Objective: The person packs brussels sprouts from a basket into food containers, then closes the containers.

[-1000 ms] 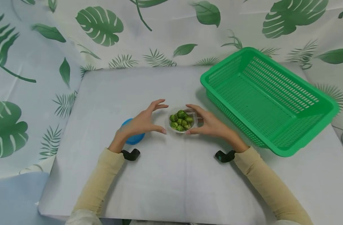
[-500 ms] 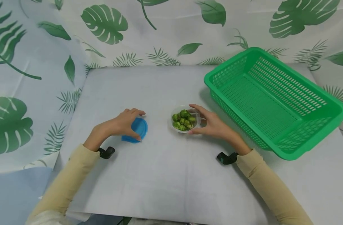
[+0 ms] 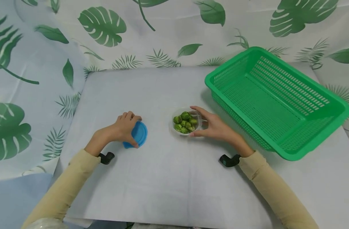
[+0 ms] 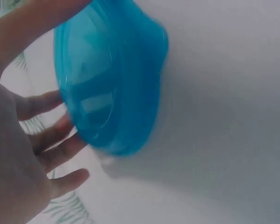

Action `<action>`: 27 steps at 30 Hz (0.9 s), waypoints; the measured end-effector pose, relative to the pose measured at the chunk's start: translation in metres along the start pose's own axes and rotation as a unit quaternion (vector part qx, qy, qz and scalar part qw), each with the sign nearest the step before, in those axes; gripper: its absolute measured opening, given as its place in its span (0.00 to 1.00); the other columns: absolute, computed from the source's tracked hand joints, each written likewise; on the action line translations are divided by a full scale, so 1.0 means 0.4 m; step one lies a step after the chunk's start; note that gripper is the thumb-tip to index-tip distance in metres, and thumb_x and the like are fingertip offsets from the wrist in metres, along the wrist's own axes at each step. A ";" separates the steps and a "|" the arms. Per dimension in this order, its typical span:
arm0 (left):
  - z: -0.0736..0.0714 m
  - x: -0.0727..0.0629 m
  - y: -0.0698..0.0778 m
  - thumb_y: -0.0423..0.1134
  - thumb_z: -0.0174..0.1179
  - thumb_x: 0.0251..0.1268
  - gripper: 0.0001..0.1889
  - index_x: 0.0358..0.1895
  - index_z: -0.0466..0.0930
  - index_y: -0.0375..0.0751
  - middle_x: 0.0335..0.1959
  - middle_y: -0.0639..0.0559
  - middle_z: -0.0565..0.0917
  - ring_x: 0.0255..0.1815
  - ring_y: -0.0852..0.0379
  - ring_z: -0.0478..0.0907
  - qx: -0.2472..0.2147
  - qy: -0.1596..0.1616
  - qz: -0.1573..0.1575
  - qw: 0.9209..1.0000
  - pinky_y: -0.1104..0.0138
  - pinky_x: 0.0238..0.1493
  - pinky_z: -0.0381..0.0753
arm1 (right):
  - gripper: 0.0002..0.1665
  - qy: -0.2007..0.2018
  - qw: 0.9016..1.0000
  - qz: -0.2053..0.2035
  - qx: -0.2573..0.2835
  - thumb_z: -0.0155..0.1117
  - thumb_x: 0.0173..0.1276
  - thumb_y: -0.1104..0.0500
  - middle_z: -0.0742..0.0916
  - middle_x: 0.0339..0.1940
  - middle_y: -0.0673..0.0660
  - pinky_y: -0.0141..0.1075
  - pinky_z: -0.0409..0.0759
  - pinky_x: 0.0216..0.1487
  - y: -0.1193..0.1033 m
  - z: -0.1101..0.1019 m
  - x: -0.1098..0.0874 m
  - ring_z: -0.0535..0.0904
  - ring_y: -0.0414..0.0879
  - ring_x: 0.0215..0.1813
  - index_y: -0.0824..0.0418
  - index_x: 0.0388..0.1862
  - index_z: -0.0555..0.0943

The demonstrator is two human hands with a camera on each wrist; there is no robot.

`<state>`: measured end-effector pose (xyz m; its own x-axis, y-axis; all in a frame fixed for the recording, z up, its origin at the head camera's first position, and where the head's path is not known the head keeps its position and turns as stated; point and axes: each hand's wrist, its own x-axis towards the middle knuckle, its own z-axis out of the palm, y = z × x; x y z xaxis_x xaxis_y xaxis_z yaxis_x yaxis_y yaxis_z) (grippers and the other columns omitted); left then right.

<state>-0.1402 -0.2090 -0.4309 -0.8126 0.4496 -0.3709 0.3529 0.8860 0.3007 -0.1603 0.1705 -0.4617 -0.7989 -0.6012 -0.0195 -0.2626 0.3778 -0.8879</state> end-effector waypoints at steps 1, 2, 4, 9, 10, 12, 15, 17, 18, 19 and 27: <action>0.001 0.002 0.001 0.52 0.84 0.43 0.53 0.70 0.65 0.30 0.61 0.30 0.68 0.64 0.32 0.63 -0.006 0.006 -0.001 1.000 0.37 0.68 0.63 | 0.60 -0.001 1.000 0.000 0.002 0.83 0.57 0.55 0.75 0.75 0.61 0.56 0.75 0.68 -0.001 0.000 0.000 0.67 0.59 0.78 0.58 0.83 0.58; 0.003 0.004 0.002 0.52 0.84 0.42 0.53 0.68 0.65 0.30 0.60 0.30 0.67 0.63 0.33 0.63 -0.014 0.012 -0.001 1.000 0.37 0.68 0.64 | 0.60 -0.002 1.000 0.000 0.003 0.83 0.57 0.55 0.74 0.76 0.61 0.56 0.75 0.68 0.000 -0.001 0.000 0.67 0.59 0.78 0.59 0.83 0.58; 0.004 0.010 0.006 0.52 0.85 0.41 0.53 0.67 0.64 0.29 0.60 0.31 0.66 0.63 0.33 0.63 -0.038 0.022 0.002 0.999 0.40 0.67 0.66 | 0.60 -0.003 1.000 -0.001 0.004 0.84 0.57 0.56 0.74 0.76 0.61 0.56 0.76 0.68 0.001 -0.001 0.001 0.67 0.59 0.78 0.59 0.83 0.58; -0.011 0.029 0.009 0.53 0.81 0.49 0.58 0.76 0.54 0.32 0.69 0.30 0.66 0.71 0.33 0.65 -0.149 -0.004 -0.008 0.989 0.41 0.67 0.72 | 0.60 -0.005 1.000 -0.007 0.006 0.83 0.57 0.57 0.74 0.76 0.61 0.56 0.76 0.68 0.000 0.000 0.000 0.68 0.59 0.78 0.59 0.83 0.58; -0.019 0.031 0.009 0.54 0.78 0.53 0.56 0.78 0.53 0.34 0.71 0.31 0.66 0.72 0.34 0.66 -0.175 -0.014 -0.017 0.984 0.40 0.67 0.73 | 0.60 -0.005 1.000 -0.008 0.005 0.83 0.58 0.56 0.74 0.76 0.61 0.56 0.76 0.68 0.000 0.000 0.000 0.67 0.59 0.78 0.59 0.83 0.58; -0.039 0.039 0.012 0.55 0.70 0.64 0.48 0.79 0.55 0.37 0.71 0.32 0.68 0.72 0.35 0.68 -0.220 -0.029 -0.031 0.974 0.40 0.67 0.72 | 0.60 -0.004 1.000 -0.008 0.003 0.83 0.58 0.56 0.74 0.76 0.61 0.56 0.75 0.68 0.000 -0.002 -0.005 0.68 0.59 0.78 0.59 0.83 0.58; -0.069 0.041 0.012 0.52 0.57 0.77 0.33 0.76 0.65 0.35 0.71 0.34 0.72 0.71 0.37 0.70 -0.276 -0.042 -0.043 0.959 0.41 0.70 0.70 | 0.60 -0.003 1.000 -0.007 0.001 0.83 0.58 0.56 0.75 0.76 0.61 0.56 0.75 0.69 0.001 -0.002 -0.007 0.67 0.59 0.78 0.59 0.83 0.58; -0.088 0.044 0.014 0.47 0.53 0.81 0.27 0.73 0.71 0.33 0.71 0.34 0.74 0.72 0.37 0.69 -0.298 -0.048 -0.044 0.952 0.41 0.72 0.67 | 0.60 -0.001 1.000 -0.007 0.000 0.83 0.59 0.56 0.75 0.76 0.61 0.56 0.75 0.69 0.001 -0.002 -0.008 0.67 0.59 0.78 0.59 0.83 0.58; -0.097 0.046 0.015 0.45 0.53 0.81 0.25 0.71 0.73 0.32 0.71 0.34 0.74 0.73 0.36 0.69 -0.307 -0.051 -0.047 0.949 0.41 0.73 0.66 | 0.60 0.000 1.000 -0.007 -0.001 0.83 0.59 0.56 0.75 0.76 0.61 0.56 0.75 0.68 0.001 -0.002 -0.008 0.67 0.59 0.78 0.59 0.83 0.58; -0.106 0.047 0.018 0.44 0.53 0.81 0.24 0.70 0.75 0.32 0.72 0.34 0.73 0.75 0.36 0.67 -0.311 -0.052 -0.047 0.948 0.41 0.74 0.65 | 0.60 0.001 1.000 -0.008 -0.003 0.83 0.58 0.56 0.75 0.76 0.61 0.56 0.76 0.68 0.001 -0.002 -0.008 0.67 0.59 0.78 0.59 0.83 0.58; -0.176 0.055 0.090 0.40 0.57 0.79 0.19 0.63 0.81 0.32 0.66 0.37 0.79 0.74 0.41 0.68 -0.325 0.024 -0.043 0.944 0.45 0.73 0.67 | 0.61 -0.002 1.000 0.002 -0.005 0.83 0.58 0.55 0.71 0.78 0.61 0.53 0.77 0.67 -0.003 -0.001 -0.008 0.68 0.59 0.77 0.59 0.84 0.57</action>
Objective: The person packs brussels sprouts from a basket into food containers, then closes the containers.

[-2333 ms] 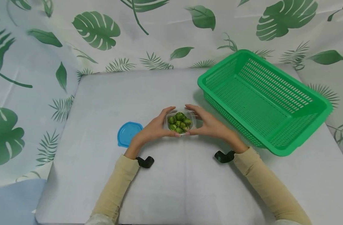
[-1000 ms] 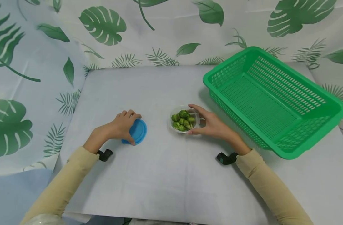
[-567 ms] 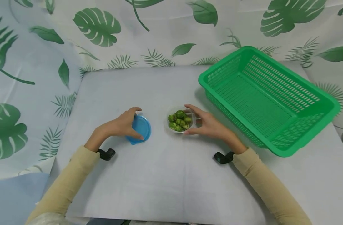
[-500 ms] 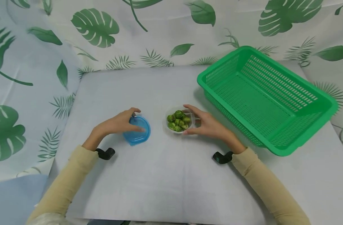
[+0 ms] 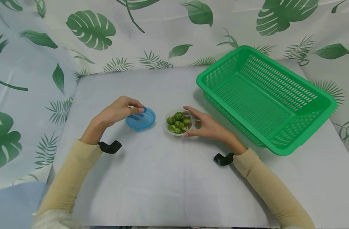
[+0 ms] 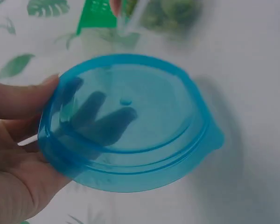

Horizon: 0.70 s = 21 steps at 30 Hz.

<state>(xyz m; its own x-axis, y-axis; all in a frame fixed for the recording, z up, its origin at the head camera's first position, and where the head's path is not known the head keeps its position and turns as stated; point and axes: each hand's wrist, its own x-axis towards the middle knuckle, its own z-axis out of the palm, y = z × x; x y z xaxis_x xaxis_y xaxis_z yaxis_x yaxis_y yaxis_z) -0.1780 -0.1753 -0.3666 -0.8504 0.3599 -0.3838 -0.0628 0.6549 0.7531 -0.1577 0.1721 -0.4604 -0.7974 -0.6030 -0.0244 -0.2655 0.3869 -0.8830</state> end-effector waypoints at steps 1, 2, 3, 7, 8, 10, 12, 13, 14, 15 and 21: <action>0.008 -0.001 0.016 0.40 0.57 0.79 0.18 0.62 0.82 0.33 0.63 0.37 0.81 0.70 0.42 0.73 0.005 0.024 0.013 1.000 0.46 0.70 0.70 | 0.61 -0.001 1.000 0.001 0.000 0.83 0.58 0.55 0.71 0.78 0.62 0.53 0.77 0.67 0.001 0.000 0.000 0.69 0.59 0.77 0.59 0.84 0.57; 0.020 -0.003 0.033 0.40 0.58 0.79 0.17 0.60 0.83 0.33 0.60 0.38 0.83 0.66 0.44 0.76 0.011 0.050 0.027 0.998 0.48 0.67 0.74 | 0.61 -0.001 1.000 0.003 0.000 0.83 0.58 0.55 0.71 0.79 0.62 0.53 0.78 0.67 0.000 0.000 0.000 0.69 0.59 0.77 0.59 0.84 0.57; 0.034 -0.006 0.049 0.40 0.58 0.79 0.16 0.59 0.84 0.34 0.57 0.39 0.85 0.61 0.45 0.80 0.017 0.074 0.042 0.996 0.50 0.63 0.77 | 0.61 -0.001 1.000 0.004 -0.002 0.83 0.58 0.55 0.71 0.79 0.62 0.52 0.77 0.67 0.000 0.000 -0.001 0.69 0.59 0.76 0.59 0.84 0.57; 0.119 -0.013 0.096 0.38 0.62 0.76 0.12 0.53 0.87 0.36 0.48 0.42 0.89 0.42 0.48 0.86 0.046 0.162 0.135 0.976 0.58 0.44 0.81 | 0.61 -0.003 1.000 0.006 0.002 0.83 0.58 0.56 0.70 0.79 0.63 0.52 0.78 0.67 0.002 -0.001 -0.002 0.70 0.59 0.76 0.59 0.84 0.57; 0.143 -0.013 0.103 0.36 0.62 0.75 0.11 0.52 0.88 0.35 0.47 0.42 0.90 0.41 0.48 0.87 0.057 0.176 0.171 0.968 0.59 0.42 0.82 | 0.61 -0.003 1.000 0.007 0.003 0.83 0.58 0.56 0.69 0.79 0.63 0.52 0.78 0.67 0.002 -0.001 -0.002 0.70 0.59 0.76 0.58 0.84 0.57; 0.189 -0.012 0.109 0.32 0.63 0.73 0.09 0.51 0.87 0.33 0.45 0.40 0.90 0.39 0.48 0.88 0.086 0.196 0.245 0.946 0.61 0.40 0.84 | 0.61 -0.004 1.000 0.004 0.004 0.83 0.58 0.56 0.68 0.80 0.63 0.52 0.78 0.67 0.003 -0.001 -0.003 0.70 0.60 0.76 0.58 0.84 0.56; 0.230 -0.008 0.110 0.28 0.64 0.70 0.09 0.50 0.87 0.29 0.45 0.39 0.90 0.41 0.48 0.89 0.116 0.212 0.319 0.916 0.61 0.42 0.87 | 0.61 -0.004 1.000 -0.001 0.004 0.82 0.59 0.56 0.67 0.81 0.63 0.52 0.78 0.66 0.003 -0.001 -0.003 0.70 0.60 0.76 0.57 0.85 0.56; 0.248 -0.006 0.109 0.27 0.65 0.69 0.09 0.49 0.86 0.28 0.45 0.38 0.90 0.43 0.47 0.89 0.129 0.217 0.350 0.902 0.61 0.45 0.88 | 0.61 -0.003 1.000 -0.004 0.004 0.82 0.59 0.56 0.67 0.81 0.63 0.52 0.78 0.66 0.005 -0.001 -0.002 0.69 0.60 0.76 0.57 0.85 0.55; 0.264 -0.006 0.109 0.26 0.65 0.68 0.10 0.49 0.86 0.27 0.47 0.37 0.89 0.48 0.45 0.89 0.142 0.219 0.373 0.890 0.59 0.48 0.87 | 0.61 -0.002 1.000 -0.009 0.002 0.82 0.59 0.56 0.68 0.81 0.62 0.52 0.78 0.66 0.005 -0.001 -0.002 0.69 0.59 0.76 0.58 0.85 0.55; 0.278 -0.004 0.107 0.25 0.66 0.67 0.10 0.49 0.85 0.27 0.48 0.37 0.89 0.50 0.45 0.88 0.155 0.223 0.391 0.879 0.60 0.50 0.87 | 0.61 -0.001 1.000 -0.014 0.003 0.82 0.59 0.56 0.68 0.81 0.62 0.52 0.79 0.66 0.005 0.000 -0.002 0.70 0.59 0.76 0.58 0.85 0.55; 0.342 0.009 0.093 0.25 0.68 0.64 0.09 0.46 0.86 0.27 0.50 0.37 0.89 0.55 0.43 0.87 0.221 0.251 0.441 0.833 0.61 0.55 0.85 | 0.62 0.001 1.000 -0.016 0.010 0.82 0.59 0.56 0.72 0.78 0.61 0.49 0.81 0.63 0.010 0.002 -0.001 0.73 0.55 0.73 0.60 0.84 0.55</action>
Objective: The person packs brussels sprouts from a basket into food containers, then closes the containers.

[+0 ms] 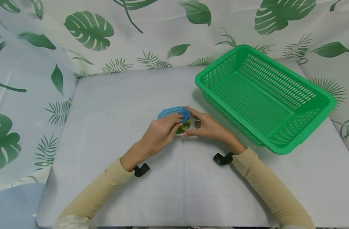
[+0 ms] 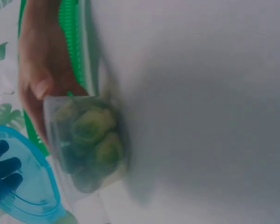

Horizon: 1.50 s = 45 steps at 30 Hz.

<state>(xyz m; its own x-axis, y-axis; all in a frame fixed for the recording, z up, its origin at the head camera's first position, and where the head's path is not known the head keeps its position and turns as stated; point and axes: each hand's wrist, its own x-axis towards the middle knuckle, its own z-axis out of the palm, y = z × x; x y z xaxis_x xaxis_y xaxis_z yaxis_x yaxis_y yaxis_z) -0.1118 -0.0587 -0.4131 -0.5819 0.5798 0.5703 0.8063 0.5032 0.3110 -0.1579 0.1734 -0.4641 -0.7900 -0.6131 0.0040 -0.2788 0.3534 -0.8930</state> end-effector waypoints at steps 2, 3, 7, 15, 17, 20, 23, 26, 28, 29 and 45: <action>0.017 -0.007 0.002 0.25 0.69 0.63 0.09 0.45 0.86 0.27 0.49 0.37 0.89 0.55 0.43 0.87 0.014 0.008 0.014 1.000 0.61 0.55 0.85 | 0.62 0.000 1.000 0.004 -0.003 0.83 0.58 0.56 0.72 0.78 0.62 0.49 0.81 0.63 -0.001 0.000 -0.002 0.73 0.55 0.73 0.59 0.85 0.55; 0.025 -0.010 0.002 0.25 0.69 0.63 0.09 0.45 0.86 0.27 0.49 0.37 0.89 0.54 0.42 0.87 0.020 0.012 0.020 1.000 0.61 0.56 0.84 | 0.62 0.000 1.000 0.006 -0.008 0.83 0.58 0.56 0.73 0.77 0.63 0.49 0.81 0.63 -0.001 0.000 -0.003 0.73 0.55 0.73 0.59 0.85 0.55; 0.056 -0.022 0.004 0.26 0.70 0.62 0.09 0.44 0.87 0.27 0.48 0.36 0.88 0.54 0.41 0.87 0.038 0.024 0.041 0.998 0.60 0.60 0.82 | 0.62 0.004 1.000 0.003 -0.009 0.83 0.58 0.58 0.74 0.75 0.65 0.49 0.81 0.63 -0.001 0.002 -0.005 0.74 0.57 0.73 0.60 0.84 0.55; 0.093 -0.041 0.005 0.29 0.72 0.62 0.09 0.43 0.88 0.28 0.49 0.37 0.88 0.58 0.40 0.85 0.045 0.010 0.037 0.998 0.58 0.65 0.79 | 0.61 -0.013 1.000 -0.006 0.007 0.80 0.61 0.63 0.72 0.77 0.68 0.51 0.77 0.67 0.003 -0.004 -0.010 0.70 0.62 0.76 0.63 0.85 0.51; 0.094 -0.044 0.006 0.28 0.71 0.63 0.08 0.44 0.88 0.28 0.50 0.37 0.88 0.59 0.40 0.84 0.039 0.005 0.032 0.999 0.58 0.66 0.77 | 0.62 -0.030 0.999 0.002 0.014 0.78 0.63 0.61 0.70 0.79 0.67 0.52 0.75 0.70 0.004 -0.010 -0.011 0.68 0.61 0.77 0.62 0.85 0.49; 0.093 -0.049 0.004 0.27 0.70 0.64 0.08 0.44 0.88 0.28 0.51 0.36 0.88 0.60 0.39 0.83 0.025 0.002 0.024 0.999 0.57 0.67 0.76 | 0.53 -0.050 0.998 0.017 0.037 0.68 0.74 0.57 0.63 0.83 0.64 0.54 0.68 0.75 0.003 -0.021 -0.011 0.62 0.59 0.81 0.61 0.86 0.46; 0.093 -0.054 0.002 0.27 0.69 0.64 0.07 0.44 0.87 0.28 0.52 0.36 0.87 0.61 0.39 0.83 0.016 -0.001 0.020 1.000 0.56 0.68 0.75 | 0.41 -0.044 0.998 0.031 0.043 0.54 0.83 0.54 0.60 0.84 0.61 0.55 0.61 0.79 -0.003 -0.026 -0.010 0.56 0.57 0.84 0.60 0.85 0.50; 0.091 -0.058 0.000 0.28 0.68 0.66 0.08 0.45 0.87 0.27 0.53 0.35 0.87 0.62 0.38 0.82 0.005 -0.005 0.015 1.000 0.56 0.69 0.74 | 0.35 -0.019 0.999 0.039 0.025 0.49 0.85 0.52 0.62 0.83 0.61 0.55 0.59 0.80 -0.013 -0.025 -0.008 0.56 0.56 0.84 0.61 0.84 0.55; 0.086 -0.059 -0.001 0.27 0.67 0.67 0.08 0.46 0.86 0.26 0.52 0.35 0.87 0.63 0.38 0.81 -0.023 -0.004 0.004 1.000 0.57 0.70 0.74 | 0.34 -0.008 0.999 0.043 0.022 0.50 0.85 0.53 0.64 0.82 0.63 0.56 0.63 0.77 -0.021 -0.022 -0.008 0.59 0.58 0.82 0.61 0.83 0.57; 0.083 -0.059 -0.004 0.26 0.66 0.68 0.09 0.47 0.86 0.26 0.52 0.35 0.87 0.63 0.38 0.81 -0.041 -0.002 -0.006 0.999 0.58 0.70 0.74 | 0.34 -0.004 0.999 0.044 0.022 0.51 0.84 0.54 0.65 0.82 0.64 0.57 0.65 0.76 -0.024 -0.021 -0.008 0.61 0.59 0.81 0.62 0.83 0.58; -0.015 -0.044 -0.105 0.42 0.64 0.74 0.30 0.70 0.66 0.30 0.60 0.35 0.76 0.51 0.40 0.85 -0.290 -0.100 -0.450 0.839 0.53 0.52 0.86 | 0.29 0.080 0.989 0.118 0.025 0.63 0.77 0.56 0.82 0.63 0.69 0.48 0.82 0.58 -0.053 0.001 -0.003 0.82 0.62 0.61 0.69 0.70 0.72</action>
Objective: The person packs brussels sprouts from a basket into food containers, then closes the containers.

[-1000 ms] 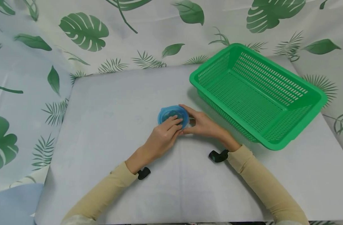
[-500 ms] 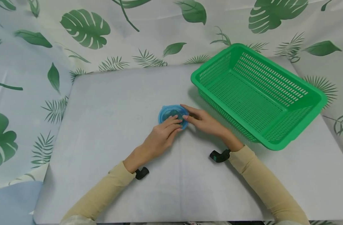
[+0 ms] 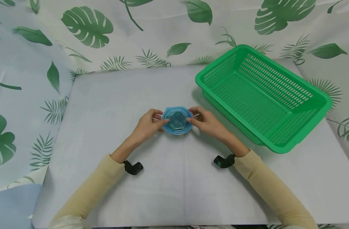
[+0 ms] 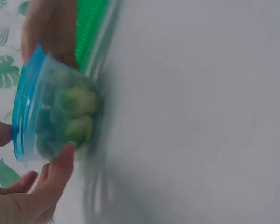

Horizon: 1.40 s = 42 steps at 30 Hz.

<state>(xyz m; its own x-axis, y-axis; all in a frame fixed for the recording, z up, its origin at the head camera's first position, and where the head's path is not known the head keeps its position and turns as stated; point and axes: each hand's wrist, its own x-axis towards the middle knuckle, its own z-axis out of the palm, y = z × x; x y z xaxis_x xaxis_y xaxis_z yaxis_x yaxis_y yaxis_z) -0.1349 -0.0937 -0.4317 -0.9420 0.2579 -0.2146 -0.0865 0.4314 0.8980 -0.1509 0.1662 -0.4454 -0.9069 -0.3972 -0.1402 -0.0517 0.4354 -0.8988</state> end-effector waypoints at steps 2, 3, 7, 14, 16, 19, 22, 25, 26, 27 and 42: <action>-0.003 0.000 0.006 0.41 0.62 0.75 0.30 0.72 0.64 0.29 0.61 0.33 0.75 0.49 0.39 0.87 -0.066 -0.031 -0.053 0.996 0.52 0.53 0.86 | 0.28 0.007 1.000 0.015 0.009 0.64 0.76 0.56 0.84 0.56 0.68 0.42 0.82 0.50 -0.001 0.000 -0.001 0.84 0.59 0.54 0.71 0.67 0.72; -0.003 0.002 0.006 0.40 0.61 0.76 0.30 0.72 0.63 0.29 0.60 0.33 0.74 0.46 0.40 0.88 -0.091 -0.040 -0.068 0.993 0.53 0.53 0.86 | 0.27 0.009 1.000 0.020 0.016 0.64 0.76 0.57 0.85 0.52 0.67 0.40 0.82 0.46 -0.002 -0.001 -0.001 0.84 0.58 0.50 0.72 0.66 0.72; -0.003 0.010 0.005 0.35 0.60 0.76 0.29 0.72 0.61 0.27 0.58 0.34 0.73 0.35 0.48 0.89 -0.181 -0.051 -0.108 0.976 0.54 0.54 0.86 | 0.26 -0.002 0.997 0.026 0.079 0.63 0.76 0.61 0.87 0.34 0.61 0.38 0.83 0.38 -0.007 0.000 -0.003 0.85 0.50 0.32 0.76 0.63 0.69; -0.008 0.022 0.004 0.32 0.58 0.76 0.15 0.55 0.65 0.29 0.40 0.41 0.74 0.28 0.52 0.87 -0.231 -0.067 -0.136 0.961 0.56 0.50 0.87 | 0.20 -0.025 0.983 0.102 0.150 0.62 0.78 0.59 0.86 0.26 0.59 0.43 0.87 0.36 -0.018 0.001 -0.008 0.85 0.47 0.24 0.71 0.57 0.67; -0.009 0.026 0.005 0.31 0.58 0.77 0.11 0.50 0.65 0.31 0.36 0.43 0.74 0.28 0.51 0.86 -0.228 -0.076 -0.138 0.961 0.56 0.49 0.88 | 0.18 -0.032 0.981 0.111 0.155 0.61 0.78 0.60 0.86 0.24 0.57 0.44 0.87 0.36 -0.022 0.000 -0.007 0.85 0.47 0.23 0.69 0.54 0.66; -0.011 0.029 0.005 0.31 0.56 0.78 0.08 0.45 0.65 0.33 0.31 0.44 0.74 0.26 0.51 0.86 -0.220 -0.090 -0.137 0.962 0.56 0.47 0.88 | 0.13 -0.042 0.980 0.117 0.158 0.58 0.79 0.62 0.85 0.21 0.56 0.45 0.87 0.33 -0.029 0.002 -0.005 0.84 0.46 0.22 0.68 0.50 0.66; -0.014 0.028 0.008 0.31 0.54 0.79 0.08 0.42 0.64 0.35 0.28 0.44 0.73 0.25 0.50 0.88 -0.204 -0.098 -0.130 0.965 0.56 0.45 0.88 | 0.11 -0.050 0.980 0.115 0.154 0.56 0.80 0.63 0.84 0.21 0.56 0.43 0.87 0.31 -0.038 0.005 -0.003 0.83 0.46 0.21 0.66 0.47 0.65; -0.013 0.029 0.010 0.31 0.53 0.80 0.08 0.40 0.63 0.35 0.27 0.44 0.73 0.25 0.49 0.88 -0.185 -0.101 -0.116 0.971 0.56 0.44 0.88 | 0.10 -0.045 0.983 0.107 0.142 0.55 0.81 0.63 0.83 0.21 0.57 0.41 0.85 0.28 -0.046 0.009 -0.005 0.82 0.46 0.21 0.66 0.45 0.64; -0.012 0.030 0.011 0.32 0.52 0.81 0.09 0.39 0.63 0.35 0.26 0.44 0.72 0.25 0.49 0.89 -0.178 -0.100 -0.112 0.973 0.57 0.45 0.88 | 0.09 -0.041 0.985 0.102 0.135 0.54 0.81 0.63 0.83 0.21 0.57 0.41 0.85 0.27 -0.048 0.011 -0.007 0.81 0.46 0.21 0.66 0.45 0.64; -0.010 0.030 0.012 0.32 0.52 0.81 0.09 0.39 0.63 0.36 0.26 0.44 0.72 0.25 0.49 0.89 -0.172 -0.100 -0.108 0.974 0.57 0.45 0.88 | 0.09 -0.036 0.986 0.099 0.131 0.53 0.82 0.63 0.83 0.21 0.57 0.40 0.85 0.27 -0.048 0.012 -0.009 0.81 0.46 0.21 0.66 0.45 0.64; 0.006 0.043 -0.001 0.37 0.50 0.83 0.12 0.37 0.66 0.33 0.22 0.45 0.73 0.17 0.52 0.82 -0.176 -0.056 -0.082 0.979 0.48 0.32 0.88 | 0.10 -0.021 0.985 0.092 0.146 0.52 0.83 0.58 0.82 0.24 0.60 0.43 0.81 0.31 -0.035 0.029 -0.030 0.78 0.50 0.24 0.63 0.49 0.63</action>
<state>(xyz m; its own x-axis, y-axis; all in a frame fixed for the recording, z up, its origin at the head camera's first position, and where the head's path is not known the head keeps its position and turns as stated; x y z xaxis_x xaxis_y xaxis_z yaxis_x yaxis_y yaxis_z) -0.1503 -0.0876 -0.4367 -0.8660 0.3122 -0.3905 -0.3587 0.1561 0.9203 -0.1344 0.1555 -0.4360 -0.8717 -0.3686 -0.3231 0.2398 0.2542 -0.9370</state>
